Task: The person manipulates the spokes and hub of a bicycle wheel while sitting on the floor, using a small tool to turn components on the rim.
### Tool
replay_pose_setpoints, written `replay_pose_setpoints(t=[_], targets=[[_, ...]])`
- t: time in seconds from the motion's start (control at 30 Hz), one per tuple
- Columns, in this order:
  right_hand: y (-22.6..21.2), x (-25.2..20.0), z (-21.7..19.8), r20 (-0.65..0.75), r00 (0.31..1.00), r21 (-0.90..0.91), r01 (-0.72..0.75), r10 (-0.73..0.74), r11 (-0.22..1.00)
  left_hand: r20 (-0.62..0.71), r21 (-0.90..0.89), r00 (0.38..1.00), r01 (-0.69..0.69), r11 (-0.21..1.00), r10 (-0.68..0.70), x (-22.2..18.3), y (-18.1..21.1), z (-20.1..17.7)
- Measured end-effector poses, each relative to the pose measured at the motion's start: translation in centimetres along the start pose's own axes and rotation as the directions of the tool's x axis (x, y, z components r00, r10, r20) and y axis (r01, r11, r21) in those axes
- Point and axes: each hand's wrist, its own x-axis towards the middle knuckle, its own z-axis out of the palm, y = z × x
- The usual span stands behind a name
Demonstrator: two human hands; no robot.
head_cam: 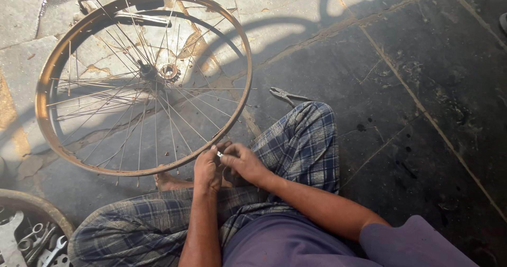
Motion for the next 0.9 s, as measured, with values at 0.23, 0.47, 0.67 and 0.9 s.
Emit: replay_pose_setpoints(t=[0.23, 0.47, 0.67, 0.9], targets=[[2.0, 2.9, -1.5, 0.479, 0.780, 0.468, -0.615, 0.403, 0.634, 0.510, -0.398, 0.814, -0.062, 0.915, 0.277, 1.6, -2.0, -2.5], [2.6, 2.3, 0.7, 0.024, 0.999, 0.164, -0.051, 0.047, 0.985, 0.080, 0.079, 0.996, -0.049, 0.996, 0.043, -0.5, 0.5, 0.4], [-1.5, 1.4, 0.9, 0.291, 0.771, -0.857, 0.473, -0.566, 0.204, -0.001, 0.066, 1.000, 0.004, 0.998, -0.004, -0.3, 0.3, -0.4], [-1.3, -0.1, 1.5, 0.179, 0.833, -0.832, 0.413, -0.524, 0.372, 0.014, -0.011, 0.999, -0.034, 0.999, 0.034, 1.9, -1.6, -2.1]])
